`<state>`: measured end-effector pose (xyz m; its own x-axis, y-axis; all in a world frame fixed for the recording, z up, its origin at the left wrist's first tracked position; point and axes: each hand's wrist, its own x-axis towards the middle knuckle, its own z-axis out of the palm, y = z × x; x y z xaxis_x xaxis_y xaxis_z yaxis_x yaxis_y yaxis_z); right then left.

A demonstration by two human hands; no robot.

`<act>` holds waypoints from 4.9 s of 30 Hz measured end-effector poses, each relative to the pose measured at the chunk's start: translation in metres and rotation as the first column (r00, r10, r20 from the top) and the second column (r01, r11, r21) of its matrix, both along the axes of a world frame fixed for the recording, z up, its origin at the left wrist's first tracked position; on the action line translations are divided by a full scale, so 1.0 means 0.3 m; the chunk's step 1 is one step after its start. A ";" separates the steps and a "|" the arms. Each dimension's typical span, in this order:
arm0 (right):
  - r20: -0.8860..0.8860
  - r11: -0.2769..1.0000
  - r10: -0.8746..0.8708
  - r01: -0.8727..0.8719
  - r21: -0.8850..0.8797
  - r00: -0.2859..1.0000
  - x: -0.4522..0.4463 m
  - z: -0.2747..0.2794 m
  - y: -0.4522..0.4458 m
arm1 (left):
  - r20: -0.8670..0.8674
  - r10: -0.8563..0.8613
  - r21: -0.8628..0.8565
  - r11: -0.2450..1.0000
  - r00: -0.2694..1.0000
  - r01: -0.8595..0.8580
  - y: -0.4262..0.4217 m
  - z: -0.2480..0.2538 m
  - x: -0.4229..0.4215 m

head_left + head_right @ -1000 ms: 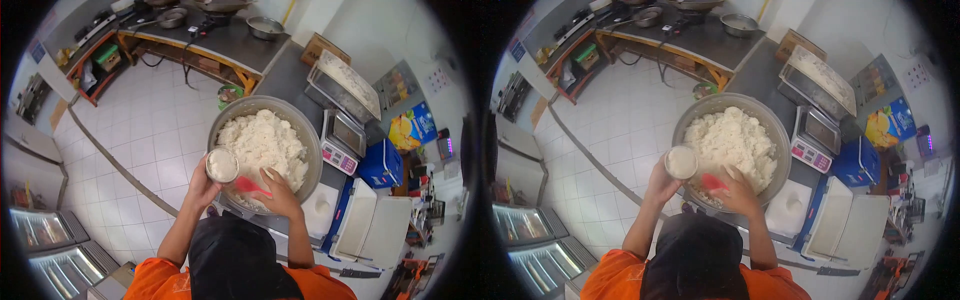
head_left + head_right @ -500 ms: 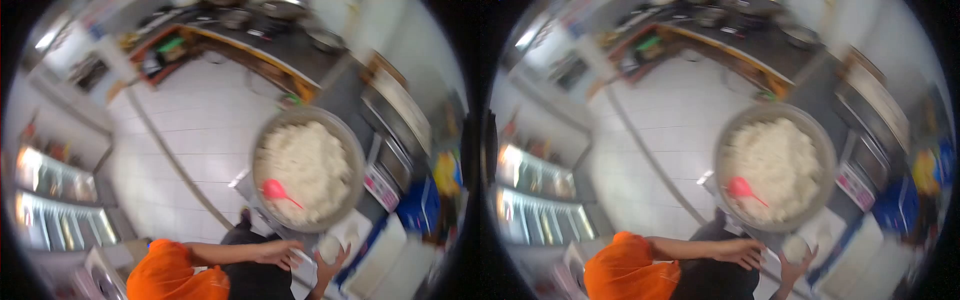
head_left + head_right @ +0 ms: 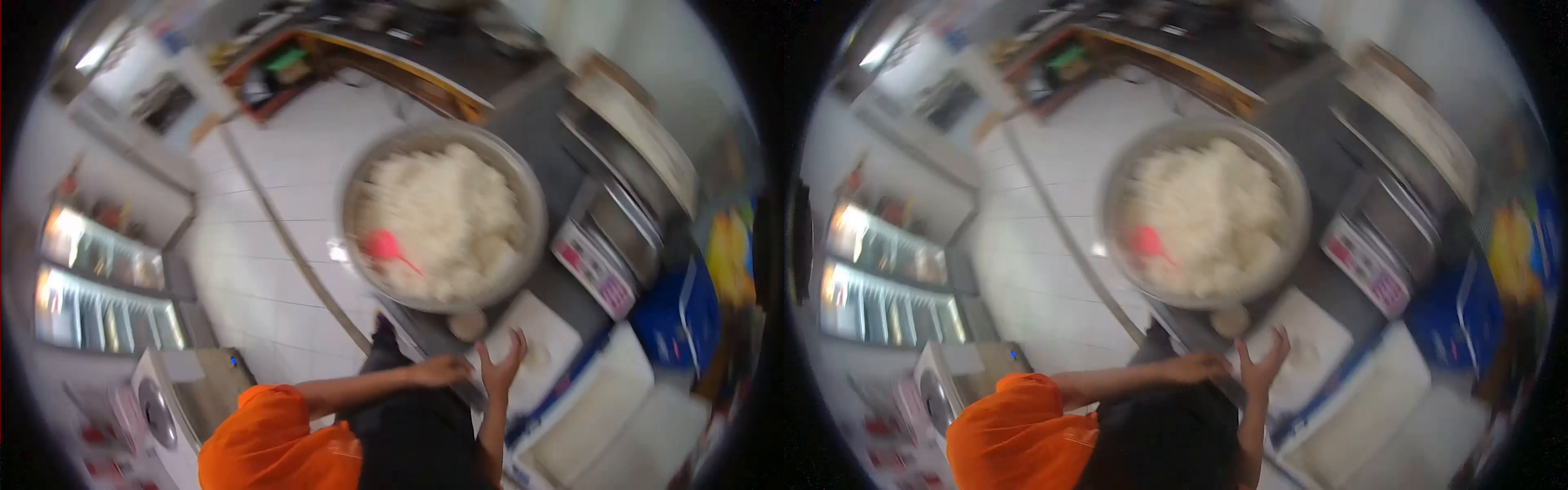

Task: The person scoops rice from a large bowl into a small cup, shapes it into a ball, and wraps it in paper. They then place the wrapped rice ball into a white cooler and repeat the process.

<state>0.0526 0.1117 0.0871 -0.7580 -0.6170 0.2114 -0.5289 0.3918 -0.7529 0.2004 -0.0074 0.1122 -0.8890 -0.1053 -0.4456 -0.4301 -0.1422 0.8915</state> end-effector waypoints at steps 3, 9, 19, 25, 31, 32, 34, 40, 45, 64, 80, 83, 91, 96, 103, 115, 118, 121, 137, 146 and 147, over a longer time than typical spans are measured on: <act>0.045 0.960 -0.223 0.227 -0.165 0.974 -0.061 0.054 0.188 | 0.042 -0.051 -0.213 0.975 0.998 0.059 0.059 -0.035 -0.096; 0.127 0.925 -0.379 0.379 0.026 0.917 -0.095 0.111 0.472 | -0.214 -0.355 -0.709 0.697 0.910 0.105 0.099 -0.203 -0.217; 0.230 0.943 -0.028 -0.051 0.330 0.973 -0.136 -0.031 0.543 | -0.023 -0.665 -0.843 0.414 0.746 0.342 0.043 -0.380 -0.385; 0.081 0.926 0.072 -0.097 0.365 0.994 -0.105 -0.085 0.503 | -0.109 -0.625 -0.831 0.484 0.773 0.274 0.030 -0.282 -0.403; 0.009 0.914 0.151 -0.143 0.379 0.989 -0.085 -0.104 0.529 | -0.079 -0.648 -0.864 0.424 0.758 0.272 0.080 -0.222 -0.373; 0.045 0.925 0.142 -0.149 0.349 0.989 -0.084 -0.109 0.534 | -0.144 -0.617 -0.892 0.419 0.774 0.168 0.119 -0.126 -0.358; 0.034 0.928 0.143 -0.146 0.342 0.989 -0.086 -0.120 0.534 | -0.209 -0.591 -0.910 0.408 0.779 0.066 0.174 -0.073 -0.321; 0.091 0.929 0.131 -0.155 0.336 0.987 -0.143 -0.135 0.534 | -0.061 -0.510 -0.865 0.456 0.858 0.210 0.176 -0.218 -0.285; 0.081 0.964 0.030 -0.050 0.262 0.996 -0.190 0.004 0.495 | -0.259 -0.493 -0.882 0.471 0.831 0.004 0.094 -0.159 -0.415; -0.087 0.902 -0.176 0.196 0.386 0.981 -0.547 -0.163 0.352 | -0.110 -0.573 -0.898 0.408 0.812 0.166 0.267 -0.147 -0.598; 0.402 0.800 0.211 -0.394 0.453 0.891 -0.705 -0.109 0.263 | -0.120 -0.581 -0.808 0.529 0.805 0.261 0.221 -0.184 -0.706; 0.143 0.832 0.179 -0.228 0.506 0.973 -0.539 -0.067 0.309 | -0.257 -0.579 -0.765 0.611 0.774 0.203 0.205 -0.253 -0.675; 0.005 0.923 -0.098 0.089 0.373 0.995 -0.285 -0.165 0.389 | -0.344 -0.467 -0.746 0.663 0.815 0.065 0.225 -0.270 -0.607; -0.214 0.963 0.061 0.000 0.271 0.975 -0.272 -0.144 0.412 | -0.138 -0.604 -0.805 0.530 0.785 0.266 0.183 -0.100 -0.663; -0.215 0.947 0.098 -0.024 0.320 0.972 -0.288 -0.114 0.423 | 0.014 -0.846 -0.976 0.105 0.533 0.192 0.038 -0.068 -0.816; -0.287 0.927 0.149 -0.033 0.374 0.946 -0.276 -0.167 0.438 | -0.317 -0.718 -0.893 0.446 0.619 0.060 0.205 -0.108 -0.679; -0.177 0.952 0.117 -0.059 0.302 0.977 -0.265 -0.198 0.433 | -0.295 -0.681 -0.888 0.454 0.670 0.070 0.213 -0.231 -0.642; -0.090 0.977 -0.142 0.154 0.145 0.986 -0.223 -0.241 0.412 | -0.357 -0.571 -0.874 0.483 0.739 -0.048 0.227 -0.266 -0.594; 0.203 0.871 -0.063 -0.046 0.490 0.977 -0.379 -0.257 0.471 | 0.142 -0.745 -0.776 0.325 0.652 0.540 0.014 -0.279 -0.780; -0.048 0.742 -0.132 0.130 0.658 0.990 -0.483 -0.154 0.383 | 0.293 -0.742 -0.891 0.017 0.603 0.453 0.055 -0.284 -0.853; -0.191 0.827 0.017 0.093 0.554 0.982 -0.476 -0.185 0.395 | 0.231 -0.807 -0.957 -0.089 0.543 0.276 0.056 -0.335 -0.836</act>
